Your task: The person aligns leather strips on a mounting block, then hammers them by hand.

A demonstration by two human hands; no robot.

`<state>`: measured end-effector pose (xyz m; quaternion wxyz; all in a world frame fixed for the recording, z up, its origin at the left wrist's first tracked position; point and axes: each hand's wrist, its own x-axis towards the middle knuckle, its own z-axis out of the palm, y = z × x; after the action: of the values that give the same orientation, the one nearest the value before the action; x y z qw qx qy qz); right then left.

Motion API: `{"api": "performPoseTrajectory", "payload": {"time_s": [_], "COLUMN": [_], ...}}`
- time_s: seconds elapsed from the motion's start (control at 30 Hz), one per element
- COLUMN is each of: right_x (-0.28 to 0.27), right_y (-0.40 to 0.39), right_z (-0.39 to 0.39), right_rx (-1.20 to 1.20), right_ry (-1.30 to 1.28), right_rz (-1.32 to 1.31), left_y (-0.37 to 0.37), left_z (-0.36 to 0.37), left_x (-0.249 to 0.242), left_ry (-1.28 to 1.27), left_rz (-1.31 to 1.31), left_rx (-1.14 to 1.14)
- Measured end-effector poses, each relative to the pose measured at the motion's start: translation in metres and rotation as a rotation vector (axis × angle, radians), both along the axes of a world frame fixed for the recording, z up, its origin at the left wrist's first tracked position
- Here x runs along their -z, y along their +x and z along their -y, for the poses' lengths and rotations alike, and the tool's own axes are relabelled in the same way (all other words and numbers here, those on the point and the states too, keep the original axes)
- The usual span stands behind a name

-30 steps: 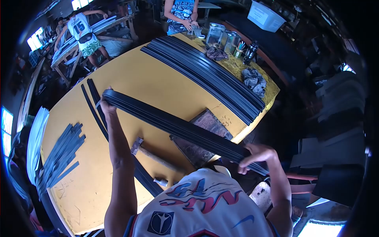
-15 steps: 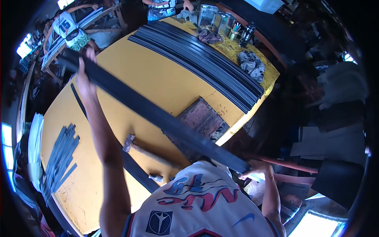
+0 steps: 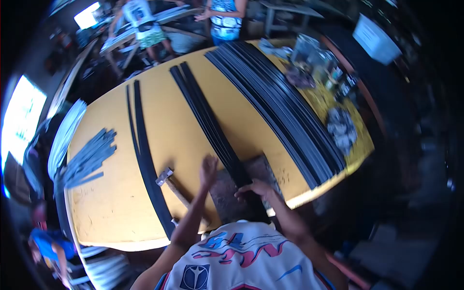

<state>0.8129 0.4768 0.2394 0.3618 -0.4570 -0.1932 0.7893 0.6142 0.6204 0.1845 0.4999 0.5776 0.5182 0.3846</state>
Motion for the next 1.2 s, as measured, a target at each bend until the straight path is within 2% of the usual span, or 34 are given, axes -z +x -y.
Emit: {"api": "performPoseTrajectory", "payload": {"time_s": [0.03,0.1,0.17,0.23,0.3,0.33,0.37,0.4,0.43,0.47,0.5,0.57,0.6,0.67,0.7,0.73,0.77,0.8,0.83,0.9,0.93,1.0,1.03,1.1,1.2], "right_x": [0.001,0.006,0.011,0.002,0.026,0.027,0.03,0.023,0.018,0.021,-0.009,0.007,0.023,0.018,0.029,0.044,0.04,0.041,0.012,0.027,0.016,-0.005,-0.001,0.005,0.024], "right_y": [0.003,0.006,-0.003,-0.008,-0.025,-0.029,-0.031,-0.031,-0.028,-0.022,-0.019,-0.02,-0.022,-0.025,-0.025,-0.026,-0.025,-0.023,-0.016,-0.014,-0.009,0.008,0.016,0.018,-0.022], "right_z": [-0.009,-0.036,-0.053,-0.082,-0.107,-0.116,-0.107,-0.1,-0.102,-0.094,-0.078,-0.062,-0.06,-0.069,-0.08,-0.094,-0.106,-0.113,-0.113,-0.113,-0.105,-0.087,-0.072,-0.031,0.027], "right_rx": [0.005,-0.052,-0.07,0.065,0.13,0.121,0.121,0.128,0.138,0.067,0.126,0.12,0.066,0.037,-0.027,-0.069,-0.028,0.067,0.045,0.164,0.166,-0.114,-0.116,0.103,0.737], "right_ry": [-0.016,-0.012,-0.018,-0.029,0.033,0.074,0.064,0.086,0.126,0.197,0.145,-0.02,0.035,0.162,0.211,0.203,0.12,0.182,0.179,0.372,0.357,0.332,0.32,0.319,0.113], "right_rz": [-0.004,0.025,0.028,-0.044,-0.138,-0.024,-0.035,-0.028,-0.015,0.015,0.205,0.034,0.099,0.026,0.005,0.005,0.09,0.298,0.339,0.907,0.917,1.163,1.171,0.762,0.401], "left_y": [0.009,0.023,0.037,0.042,0.048,0.047,0.043,0.038,0.04,0.044,0.039,0.03,0.029,0.03,0.022,0.019,0.022,0.027,0.029,0.033,0.035,0.039,0.039,0.04,0.045], "left_z": [0.032,0.07,0.092,0.095,0.094,0.091,0.095,0.097,0.089,0.096,0.102,0.118,0.122,0.113,0.098,0.087,0.077,0.066,0.055,0.046,0.045,0.046,0.048,0.047,0.05], "left_x": [0.002,-0.012,-0.038,-0.036,-0.037,-0.04,-0.04,-0.035,-0.048,-0.061,-0.016,-0.034,-0.038,-0.052,-0.018,-0.02,-0.01,-0.02,-0.007,-0.016,-0.013,-0.006,-0.005,-0.007,0.006], "left_ry": [-0.052,-0.097,-0.34,-0.361,-0.434,-0.49,-0.498,-0.533,-0.552,-0.667,-0.516,-0.917,-0.822,-0.637,-0.591,-0.676,-0.75,-0.785,-0.766,-0.857,-0.871,-0.894,-0.904,-0.887,-0.878], "left_rz": [0.223,0.112,0.258,0.189,0.498,0.475,0.462,0.466,0.475,0.476,0.48,0.584,0.595,0.597,0.486,0.552,0.718,0.733,0.695,0.705,0.71,0.834,0.842,0.791,0.837], "left_rx": [-0.035,-0.062,-0.165,-0.138,-0.22,-0.199,-0.205,-0.114,-0.014,-0.032,-0.02,0.078,0.083,0.124,0.134,0.205,0.195,0.181,0.177,0.277,0.286,0.312,0.317,0.326,0.279]}}
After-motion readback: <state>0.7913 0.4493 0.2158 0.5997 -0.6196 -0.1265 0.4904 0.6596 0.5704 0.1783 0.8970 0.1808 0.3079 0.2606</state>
